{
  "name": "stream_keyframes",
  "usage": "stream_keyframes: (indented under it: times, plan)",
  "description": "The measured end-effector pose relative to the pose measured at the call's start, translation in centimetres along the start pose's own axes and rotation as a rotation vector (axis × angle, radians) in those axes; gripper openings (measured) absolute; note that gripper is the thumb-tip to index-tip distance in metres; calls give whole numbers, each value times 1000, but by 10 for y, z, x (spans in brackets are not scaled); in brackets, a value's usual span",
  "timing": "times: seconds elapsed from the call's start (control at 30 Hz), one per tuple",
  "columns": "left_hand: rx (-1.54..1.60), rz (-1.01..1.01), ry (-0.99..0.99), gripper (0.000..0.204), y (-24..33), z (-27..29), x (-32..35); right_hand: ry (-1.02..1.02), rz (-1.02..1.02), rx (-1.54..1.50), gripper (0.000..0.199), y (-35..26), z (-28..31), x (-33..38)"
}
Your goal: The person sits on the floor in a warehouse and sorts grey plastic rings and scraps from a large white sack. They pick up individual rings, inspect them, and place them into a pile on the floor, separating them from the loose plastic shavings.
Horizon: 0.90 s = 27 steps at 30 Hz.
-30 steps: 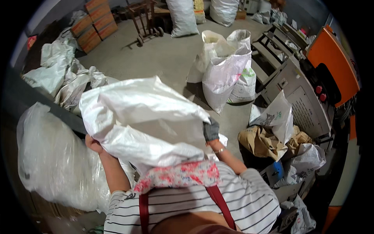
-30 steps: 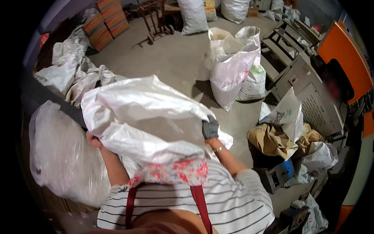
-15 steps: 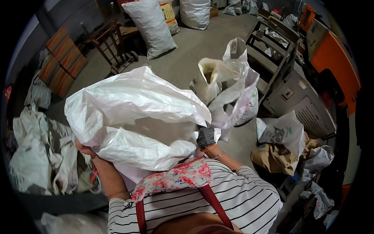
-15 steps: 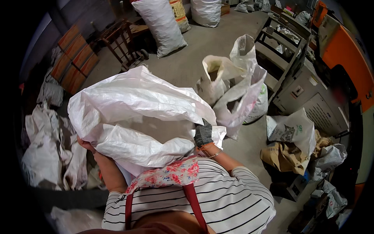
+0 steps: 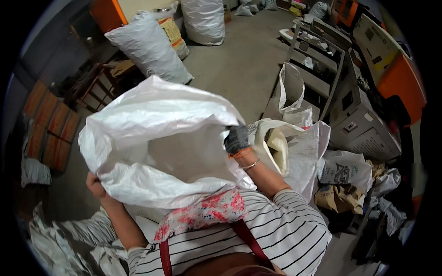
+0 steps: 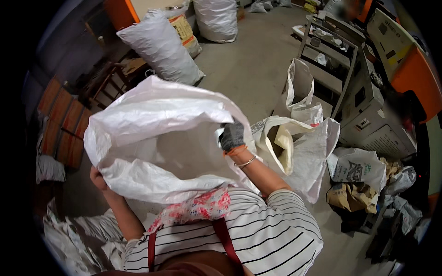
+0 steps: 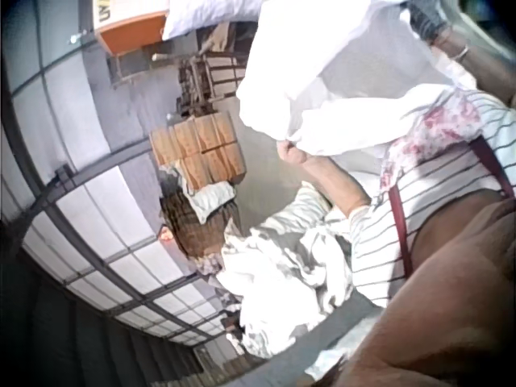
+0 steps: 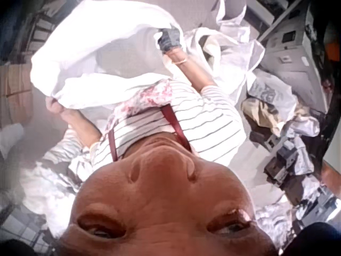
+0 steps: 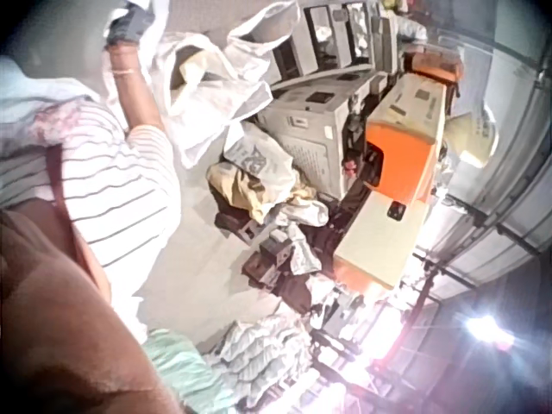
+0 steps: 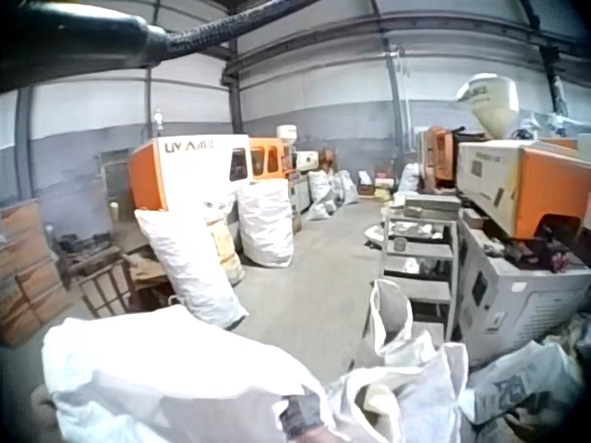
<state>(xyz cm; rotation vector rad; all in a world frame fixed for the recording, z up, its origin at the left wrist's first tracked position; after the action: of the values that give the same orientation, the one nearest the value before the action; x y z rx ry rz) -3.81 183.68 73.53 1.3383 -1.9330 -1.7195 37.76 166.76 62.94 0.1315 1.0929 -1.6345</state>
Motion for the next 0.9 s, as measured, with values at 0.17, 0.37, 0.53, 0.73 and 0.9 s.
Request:
stream_keyframes:
  times: [0.17, 0.37, 0.53, 0.73, 0.9]
  plan:
    - [357, 213, -2, 30, -54, 21, -197, 99, -191, 118, 37, 43, -22, -108]
    - [450, 482, -334, 35, -131, 6, -415, 424, -330, -120, 29, 111, -33, -226]
    - [371, 600, -442, 38, -240, 1, -521, 358, -250, 464, 38, 169, -49, -315]
    - [349, 710, -628, 44, -331, -26, -634, 310, -340, 239, 17, 305, -113, -436]
    - [364, 729, -630, 52, -374, -34, -759, 121, -231, 229, 10, 379, -126, -563]
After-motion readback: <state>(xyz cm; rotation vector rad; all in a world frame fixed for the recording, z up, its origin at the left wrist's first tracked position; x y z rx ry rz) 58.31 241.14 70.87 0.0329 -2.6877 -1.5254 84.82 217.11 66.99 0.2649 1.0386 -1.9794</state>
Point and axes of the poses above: each hand's wrist, its own x-axis away from the middle knuckle, its own z-axis out of the back of the hand, y = z × x, the point moved 2 cm from there along -x, towards the middle knuckle, and after that the axes turned 13 degrees about -y, right-handed, at the moved point
